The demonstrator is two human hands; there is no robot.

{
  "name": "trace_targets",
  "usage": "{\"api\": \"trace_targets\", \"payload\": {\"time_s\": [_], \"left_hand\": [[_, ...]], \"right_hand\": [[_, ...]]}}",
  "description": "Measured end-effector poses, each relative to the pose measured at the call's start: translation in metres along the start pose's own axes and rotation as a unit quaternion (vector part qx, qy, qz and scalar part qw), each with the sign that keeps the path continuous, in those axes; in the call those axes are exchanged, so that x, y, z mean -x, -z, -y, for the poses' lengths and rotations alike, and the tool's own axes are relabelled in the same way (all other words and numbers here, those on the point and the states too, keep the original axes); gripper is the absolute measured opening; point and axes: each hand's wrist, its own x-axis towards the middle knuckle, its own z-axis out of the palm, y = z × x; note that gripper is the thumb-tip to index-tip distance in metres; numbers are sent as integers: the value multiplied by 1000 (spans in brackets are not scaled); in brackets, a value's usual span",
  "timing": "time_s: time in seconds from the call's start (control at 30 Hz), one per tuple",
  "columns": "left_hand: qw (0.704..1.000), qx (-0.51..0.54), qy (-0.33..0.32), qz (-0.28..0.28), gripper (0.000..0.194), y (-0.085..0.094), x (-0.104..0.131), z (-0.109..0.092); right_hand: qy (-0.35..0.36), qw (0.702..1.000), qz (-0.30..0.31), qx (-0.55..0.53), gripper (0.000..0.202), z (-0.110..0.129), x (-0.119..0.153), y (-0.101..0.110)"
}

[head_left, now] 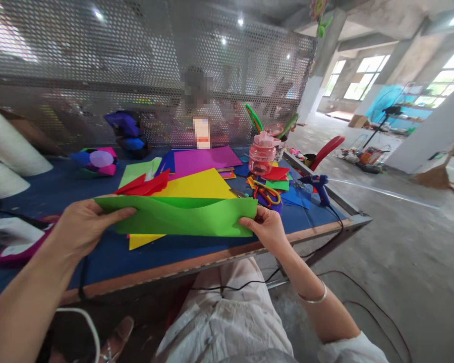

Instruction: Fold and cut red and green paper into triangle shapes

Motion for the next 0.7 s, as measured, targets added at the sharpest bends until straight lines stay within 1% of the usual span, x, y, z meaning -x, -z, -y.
{"api": "trace_targets", "payload": {"time_s": [0.2, 0.3, 0.4, 0.5, 0.63, 0.7], "left_hand": [[998, 22, -7, 58, 64, 2, 4, -2], [997, 35, -11, 73, 65, 2, 6, -3], [997, 40, -18, 68, 61, 3, 6, 1], [997, 40, -35, 51, 61, 4, 5, 6], [994, 40, -97, 22, 53, 7, 6, 7], [989, 43, -137, 24, 48, 9, 9, 5]], "right_hand": [[19, 1000, 13, 13, 44, -1, -1, 3], [35, 999, 19, 22, 45, -1, -2, 3], [56, 998, 13, 33, 44, -2, -2, 1], [86, 995, -5, 49, 38, -3, -2, -1], [151, 984, -43, 86, 24, -1, 2, -2], [198, 972, -62, 108, 19, 3, 6, -2]]}}
